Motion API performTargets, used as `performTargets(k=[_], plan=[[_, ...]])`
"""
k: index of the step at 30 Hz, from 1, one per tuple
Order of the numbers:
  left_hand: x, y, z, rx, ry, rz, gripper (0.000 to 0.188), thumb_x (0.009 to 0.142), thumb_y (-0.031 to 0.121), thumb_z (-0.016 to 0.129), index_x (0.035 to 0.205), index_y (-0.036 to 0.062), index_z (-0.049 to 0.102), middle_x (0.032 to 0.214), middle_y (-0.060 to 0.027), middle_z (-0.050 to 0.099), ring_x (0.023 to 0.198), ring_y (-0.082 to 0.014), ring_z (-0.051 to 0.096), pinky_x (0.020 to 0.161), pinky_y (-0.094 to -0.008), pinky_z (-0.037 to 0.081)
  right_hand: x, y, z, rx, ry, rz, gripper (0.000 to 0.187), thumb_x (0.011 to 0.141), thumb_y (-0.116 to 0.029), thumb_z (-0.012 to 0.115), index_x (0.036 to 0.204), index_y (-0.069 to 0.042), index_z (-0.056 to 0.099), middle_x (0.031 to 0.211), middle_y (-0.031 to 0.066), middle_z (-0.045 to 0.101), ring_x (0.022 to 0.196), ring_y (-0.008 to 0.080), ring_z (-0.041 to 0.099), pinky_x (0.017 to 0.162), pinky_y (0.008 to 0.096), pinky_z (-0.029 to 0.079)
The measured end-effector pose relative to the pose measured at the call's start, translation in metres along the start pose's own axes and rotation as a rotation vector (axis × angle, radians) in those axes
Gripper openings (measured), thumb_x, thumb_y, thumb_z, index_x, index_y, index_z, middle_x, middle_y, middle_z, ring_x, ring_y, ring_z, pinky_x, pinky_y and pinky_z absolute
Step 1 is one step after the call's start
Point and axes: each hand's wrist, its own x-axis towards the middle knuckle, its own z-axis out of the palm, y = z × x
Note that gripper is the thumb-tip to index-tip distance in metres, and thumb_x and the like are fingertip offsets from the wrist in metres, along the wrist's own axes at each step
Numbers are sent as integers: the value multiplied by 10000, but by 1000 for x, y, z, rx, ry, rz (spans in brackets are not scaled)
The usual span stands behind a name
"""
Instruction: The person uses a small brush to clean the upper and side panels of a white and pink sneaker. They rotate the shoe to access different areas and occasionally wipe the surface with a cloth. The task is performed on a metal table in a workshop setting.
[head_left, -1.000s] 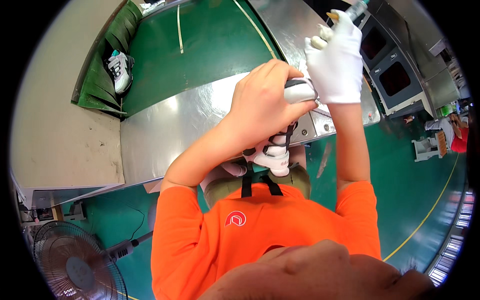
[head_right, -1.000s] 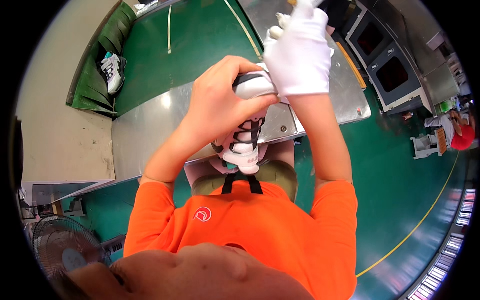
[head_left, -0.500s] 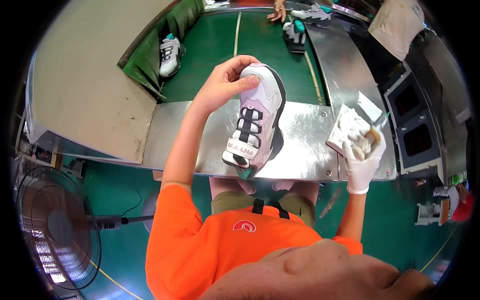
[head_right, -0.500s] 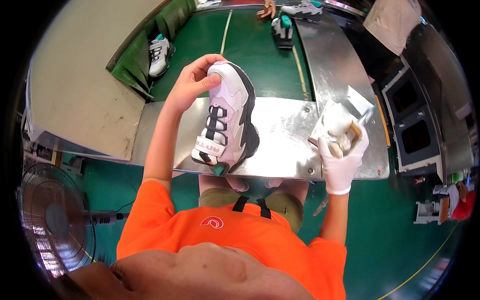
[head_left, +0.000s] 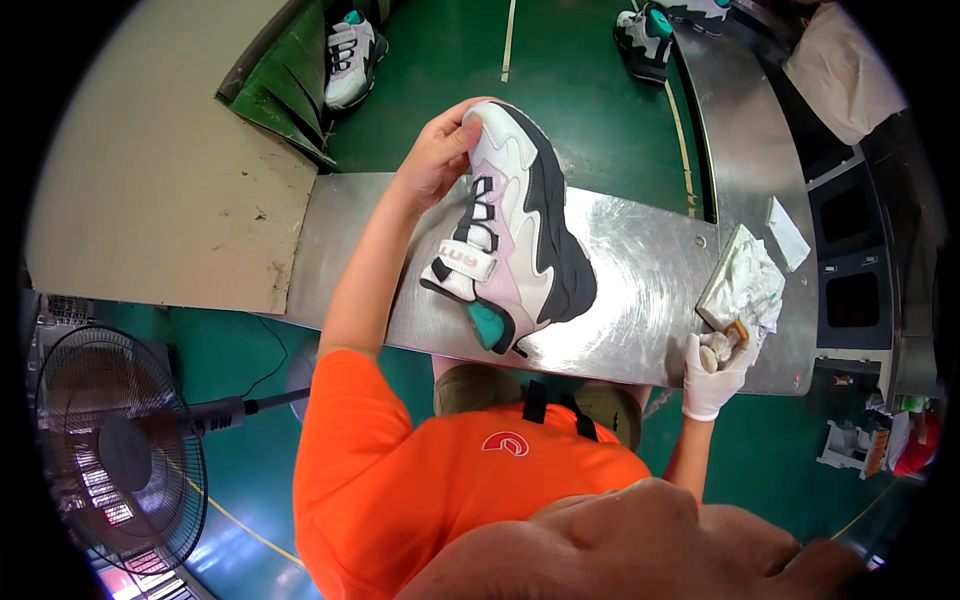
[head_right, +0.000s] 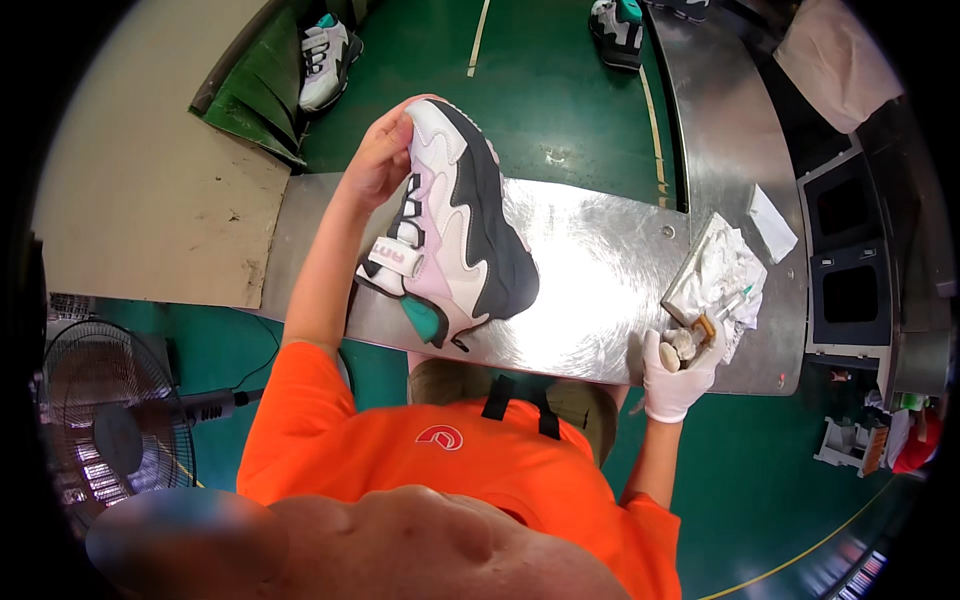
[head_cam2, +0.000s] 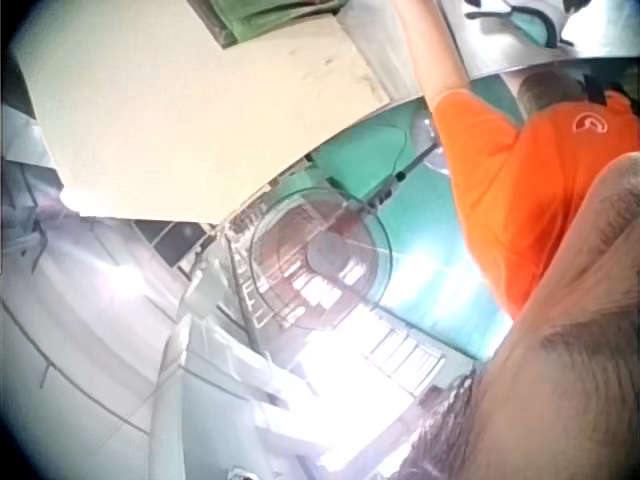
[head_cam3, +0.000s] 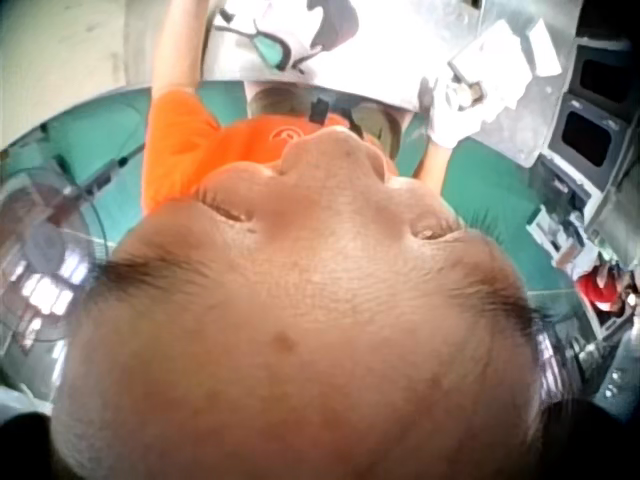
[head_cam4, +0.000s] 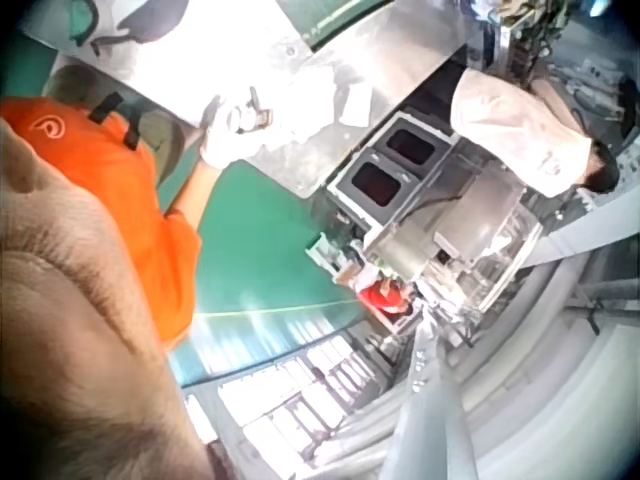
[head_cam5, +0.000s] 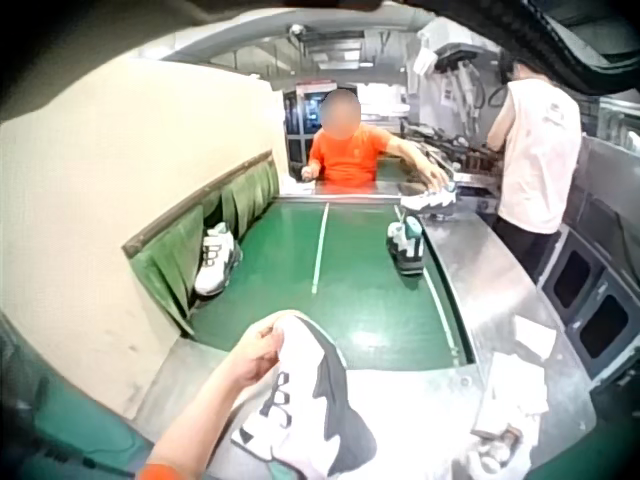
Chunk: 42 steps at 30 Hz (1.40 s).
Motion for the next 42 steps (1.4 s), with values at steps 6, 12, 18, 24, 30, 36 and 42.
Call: performTargets(k=[6, 12, 18, 24, 30, 36, 42], plan=[[3, -21, -14, -225, 43, -91, 361, 953, 311, 587, 1163, 19, 554, 1060, -52, 640, 954, -131, 621, 845, -276, 502, -4, 3, 2, -11, 2, 79, 668, 684, -73, 785, 1267, 26, 472, 1162, 154, 574, 1038, 253, 573, 922, 351, 450], [9, -22, -15, -217, 170, -119, 303, 960, 281, 577, 1097, 11, 601, 1020, -58, 656, 921, -133, 628, 824, -277, 509, -3, -6, 4, 47, 5, 69, 611, 708, -1, 739, 1261, 5, 479, 1168, 108, 549, 1032, 204, 553, 926, 316, 431], [49, 9, -85, -92, 814, 124, 269, 923, 253, 641, 1063, 23, 637, 987, -79, 665, 831, -196, 656, 694, -378, 545, 0, 0, 0, 49, 9, 104, 666, 668, -71, 774, 1260, 13, 480, 1022, 113, 610, 877, 193, 594, 834, 313, 476], [77, -8, -218, 295, 1237, -3, 551, 903, 329, 646, 1239, -67, 462, 1186, -190, 561, 900, -334, 617, 595, -458, 539, 4, -8, -1, 160, -44, 199, 680, 649, -84, 780, 1254, 2, 482, 916, 90, 630, 739, 160, 608, 735, 297, 500], [87, 25, -171, 1084, 917, -650, 474, 929, 462, 534, 1128, 35, 582, 1031, -165, 653, 858, -352, 666, 668, -447, 567, -3, -2, -5, 91, -21, 164, 725, 616, -161, 821, 1236, 13, 487, 964, 137, 633, 822, 262, 646, 776, 333, 519], [168, 21, -71, 2013, 373, -174, 475, 890, 485, 547, 1004, 37, 652, 957, -223, 679, 918, -398, 646, 774, -490, 509, 6, -8, -3, 250, -32, 156, 758, 622, -147, 820, 1268, 9, 453, 935, 123, 620, 726, 195, 622, 681, 284, 515], [351, -43, 46, 1644, 69, 127, 668, 887, 558, 534, 1270, 10, 523, 1177, -276, 608, 1126, -421, 573, 951, -465, 457, 12, -6, -5, 163, -65, 186, 724, 622, -157, 828, 1239, -36, 468, 672, 22, 561, 573, 159, 565, 600, 280, 499]])
